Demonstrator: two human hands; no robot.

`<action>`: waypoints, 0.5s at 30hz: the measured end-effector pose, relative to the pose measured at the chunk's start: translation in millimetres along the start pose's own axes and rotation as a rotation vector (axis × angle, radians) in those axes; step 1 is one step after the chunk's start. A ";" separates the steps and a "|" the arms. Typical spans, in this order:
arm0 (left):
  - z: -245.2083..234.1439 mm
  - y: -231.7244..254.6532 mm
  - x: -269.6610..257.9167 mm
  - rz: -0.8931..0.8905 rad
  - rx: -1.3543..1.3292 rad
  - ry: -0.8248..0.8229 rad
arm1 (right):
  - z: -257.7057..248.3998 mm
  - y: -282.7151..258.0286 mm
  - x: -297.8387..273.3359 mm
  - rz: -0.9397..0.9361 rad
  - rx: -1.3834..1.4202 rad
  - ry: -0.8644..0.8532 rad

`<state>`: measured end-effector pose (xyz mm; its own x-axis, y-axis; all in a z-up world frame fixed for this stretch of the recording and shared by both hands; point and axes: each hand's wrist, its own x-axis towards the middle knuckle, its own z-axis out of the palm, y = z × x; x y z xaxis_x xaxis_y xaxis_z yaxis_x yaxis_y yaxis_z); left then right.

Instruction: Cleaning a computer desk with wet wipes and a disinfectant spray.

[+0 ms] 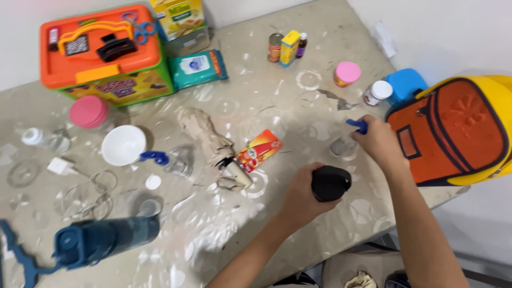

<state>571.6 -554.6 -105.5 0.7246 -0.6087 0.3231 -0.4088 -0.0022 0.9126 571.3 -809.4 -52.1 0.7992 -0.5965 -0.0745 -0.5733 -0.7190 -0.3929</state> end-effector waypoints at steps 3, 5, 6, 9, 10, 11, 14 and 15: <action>-3.1 1.1 7.5 0.052 0.062 -0.035 | -20.7 -17.5 -20.0 -0.025 0.001 -0.001; -12.7 6.2 12.2 0.051 0.034 -0.074 | -24.5 -9.7 -26.9 -0.033 0.045 -0.012; -18.1 8.8 14.5 0.052 0.008 -0.107 | -26.2 -6.4 -30.6 -0.049 0.089 -0.022; -26.3 -16.5 15.4 0.116 -0.097 -0.098 | -23.8 13.7 -43.3 -0.142 0.156 0.026; -25.6 -49.9 20.4 0.121 -0.098 -0.108 | -26.5 12.9 -45.1 -0.135 0.159 0.033; -24.6 -83.0 24.2 -0.166 -0.379 0.030 | -28.9 12.3 -48.0 -0.156 0.130 0.077; -48.7 -144.4 51.2 -0.404 -0.114 0.180 | -40.9 -0.6 -60.0 -0.166 0.098 0.166; -61.9 -158.8 63.8 -0.328 0.424 0.191 | -45.7 -7.5 -63.0 -0.165 0.095 0.211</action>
<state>717.0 -544.0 -214.3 0.9226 -0.3682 0.1153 -0.3038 -0.5092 0.8052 517.0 -782.7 -2.6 0.8193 -0.5423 0.1859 -0.4112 -0.7819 -0.4686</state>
